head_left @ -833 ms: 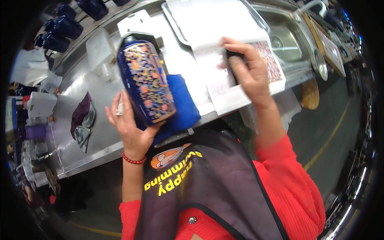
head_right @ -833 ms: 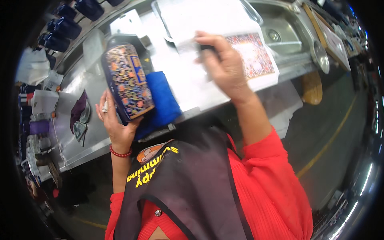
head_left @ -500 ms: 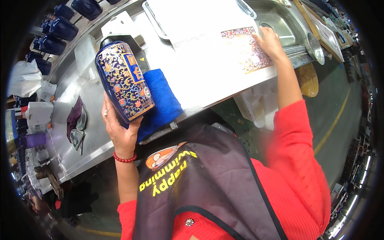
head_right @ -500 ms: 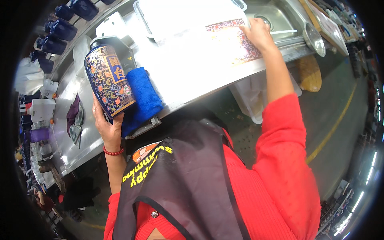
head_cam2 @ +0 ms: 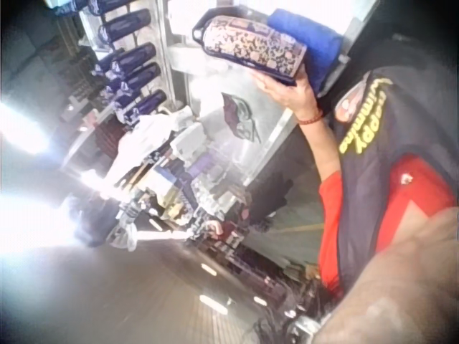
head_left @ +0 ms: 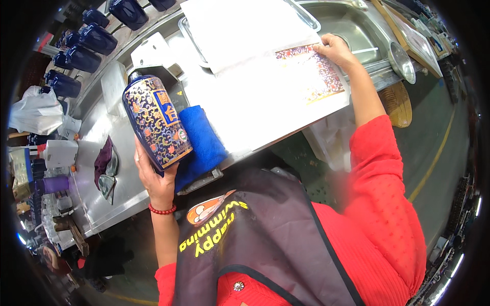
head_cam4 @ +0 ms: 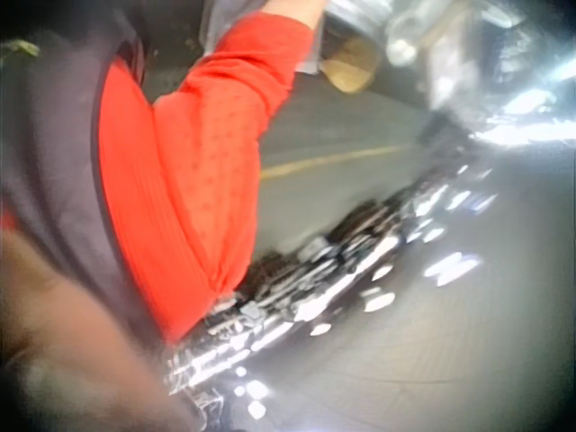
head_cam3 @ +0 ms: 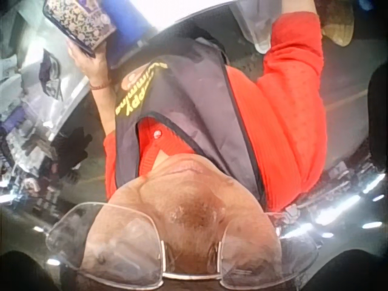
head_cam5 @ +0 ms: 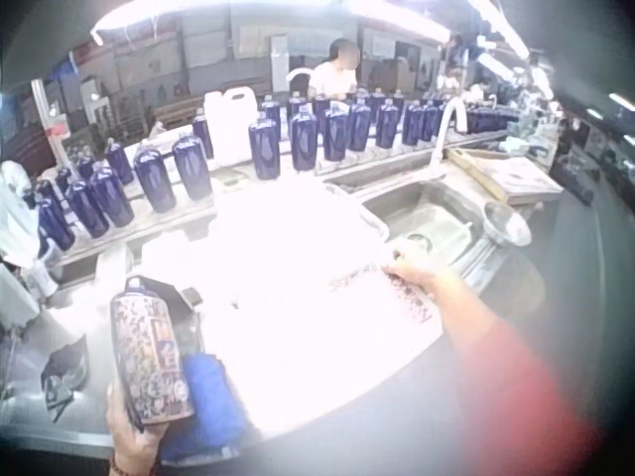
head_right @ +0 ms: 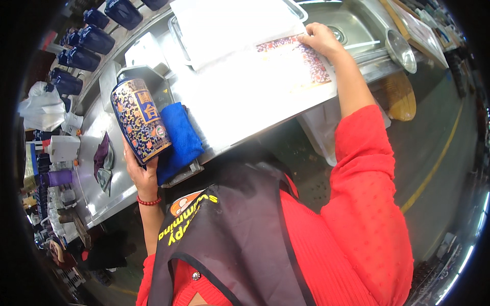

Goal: The person applies decorative stickers to a blue ceramic bottle, smoothing each with a black squeegee tool. They rotate the bottle to align and press multiple stickers, then place the finished bottle on a nearby rack.

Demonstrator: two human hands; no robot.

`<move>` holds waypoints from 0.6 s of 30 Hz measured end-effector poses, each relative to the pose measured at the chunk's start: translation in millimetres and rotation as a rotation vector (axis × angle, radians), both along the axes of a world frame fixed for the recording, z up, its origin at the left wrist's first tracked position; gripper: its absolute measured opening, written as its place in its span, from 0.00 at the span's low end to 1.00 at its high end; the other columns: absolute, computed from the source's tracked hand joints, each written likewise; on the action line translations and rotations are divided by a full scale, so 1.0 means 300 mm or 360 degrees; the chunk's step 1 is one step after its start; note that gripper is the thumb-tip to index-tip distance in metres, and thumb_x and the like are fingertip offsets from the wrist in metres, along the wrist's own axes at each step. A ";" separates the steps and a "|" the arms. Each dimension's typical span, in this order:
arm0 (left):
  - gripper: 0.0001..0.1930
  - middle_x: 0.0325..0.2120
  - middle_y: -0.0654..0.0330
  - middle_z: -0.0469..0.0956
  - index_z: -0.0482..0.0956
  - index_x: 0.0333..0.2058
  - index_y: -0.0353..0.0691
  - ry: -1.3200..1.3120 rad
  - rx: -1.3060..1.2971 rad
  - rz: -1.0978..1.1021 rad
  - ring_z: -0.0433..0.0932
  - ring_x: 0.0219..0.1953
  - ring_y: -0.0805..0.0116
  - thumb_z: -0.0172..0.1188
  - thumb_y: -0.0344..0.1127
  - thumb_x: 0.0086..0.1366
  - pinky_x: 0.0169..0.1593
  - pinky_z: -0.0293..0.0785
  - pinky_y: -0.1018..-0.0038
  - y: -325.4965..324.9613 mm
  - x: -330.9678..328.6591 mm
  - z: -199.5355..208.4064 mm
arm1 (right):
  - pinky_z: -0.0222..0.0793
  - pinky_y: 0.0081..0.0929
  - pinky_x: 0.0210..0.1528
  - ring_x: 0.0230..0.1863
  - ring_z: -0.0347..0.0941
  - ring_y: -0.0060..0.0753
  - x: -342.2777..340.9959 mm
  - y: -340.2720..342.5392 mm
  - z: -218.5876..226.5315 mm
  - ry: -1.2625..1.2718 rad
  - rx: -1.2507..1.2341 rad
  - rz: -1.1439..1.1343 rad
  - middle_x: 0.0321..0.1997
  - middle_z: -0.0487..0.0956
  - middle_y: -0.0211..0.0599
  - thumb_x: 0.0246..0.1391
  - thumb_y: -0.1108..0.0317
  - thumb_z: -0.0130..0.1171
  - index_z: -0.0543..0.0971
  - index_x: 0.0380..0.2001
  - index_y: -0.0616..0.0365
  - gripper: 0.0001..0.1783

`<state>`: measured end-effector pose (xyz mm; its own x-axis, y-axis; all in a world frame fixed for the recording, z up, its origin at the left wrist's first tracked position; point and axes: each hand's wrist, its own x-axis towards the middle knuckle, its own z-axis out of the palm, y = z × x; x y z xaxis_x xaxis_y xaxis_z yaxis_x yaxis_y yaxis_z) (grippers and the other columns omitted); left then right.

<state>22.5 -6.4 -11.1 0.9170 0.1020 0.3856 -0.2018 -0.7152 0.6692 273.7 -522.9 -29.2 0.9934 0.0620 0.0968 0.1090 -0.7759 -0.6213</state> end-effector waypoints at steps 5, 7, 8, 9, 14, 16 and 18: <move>0.57 0.66 0.40 0.63 0.55 0.71 0.29 -0.0020 0.0000 0.0008 0.65 0.67 0.47 0.63 0.71 0.59 0.67 0.62 0.59 0.001 -0.002 -0.010 | 0.71 0.39 0.49 0.46 0.75 0.48 -0.054 -0.003 0.023 -0.0178 -0.0133 0.0069 0.41 0.79 0.41 0.55 0.66 0.64 0.79 0.32 0.63 0.10; 0.56 0.66 0.40 0.63 0.55 0.71 0.29 -0.0025 -0.0032 -0.0006 0.64 0.67 0.47 0.63 0.71 0.59 0.67 0.62 0.59 0.001 -0.003 -0.013 | 0.71 0.41 0.50 0.48 0.74 0.47 -0.090 0.012 0.031 -0.0489 -0.0379 0.0080 0.41 0.79 0.38 0.55 0.67 0.65 0.80 0.32 0.61 0.08; 0.56 0.66 0.40 0.63 0.55 0.71 0.29 -0.0033 -0.0004 -0.0003 0.64 0.67 0.47 0.63 0.70 0.60 0.67 0.62 0.59 0.001 -0.004 -0.013 | 0.71 0.42 0.50 0.49 0.74 0.47 -0.109 0.022 0.036 -0.0634 -0.0515 0.0074 0.41 0.79 0.37 0.55 0.67 0.65 0.81 0.32 0.60 0.08; 0.56 0.66 0.40 0.63 0.56 0.71 0.29 -0.0039 -0.0003 -0.0010 0.64 0.68 0.47 0.63 0.70 0.60 0.67 0.62 0.59 0.001 -0.004 -0.013 | 0.71 0.42 0.50 0.50 0.74 0.46 -0.128 0.035 0.042 -0.0813 -0.0594 0.0073 0.42 0.79 0.36 0.55 0.67 0.65 0.81 0.32 0.59 0.07; 0.55 0.66 0.41 0.64 0.56 0.70 0.28 -0.0029 -0.0035 -0.0022 0.64 0.67 0.48 0.64 0.68 0.60 0.68 0.60 0.59 0.000 -0.004 -0.011 | 0.71 0.40 0.52 0.53 0.73 0.43 -0.200 0.089 0.105 -0.1241 -0.0562 0.0119 0.42 0.80 0.33 0.55 0.67 0.67 0.83 0.32 0.56 0.05; 0.55 0.66 0.42 0.65 0.57 0.70 0.28 -0.0034 -0.0072 -0.0044 0.65 0.67 0.49 0.65 0.68 0.60 0.68 0.60 0.59 -0.001 -0.002 -0.012 | 0.71 0.34 0.54 0.52 0.74 0.36 -0.204 0.088 0.136 -0.1070 -0.0185 0.0143 0.46 0.80 0.32 0.58 0.66 0.67 0.83 0.34 0.58 0.07; 0.54 0.64 0.43 0.66 0.57 0.69 0.26 -0.0059 -0.0061 -0.0043 0.65 0.66 0.49 0.66 0.65 0.61 0.68 0.59 0.59 -0.002 -0.001 -0.014 | 0.73 0.29 0.52 0.50 0.76 0.29 -0.184 0.065 0.161 -0.0871 0.0155 0.0169 0.50 0.79 0.32 0.61 0.66 0.65 0.83 0.35 0.61 0.08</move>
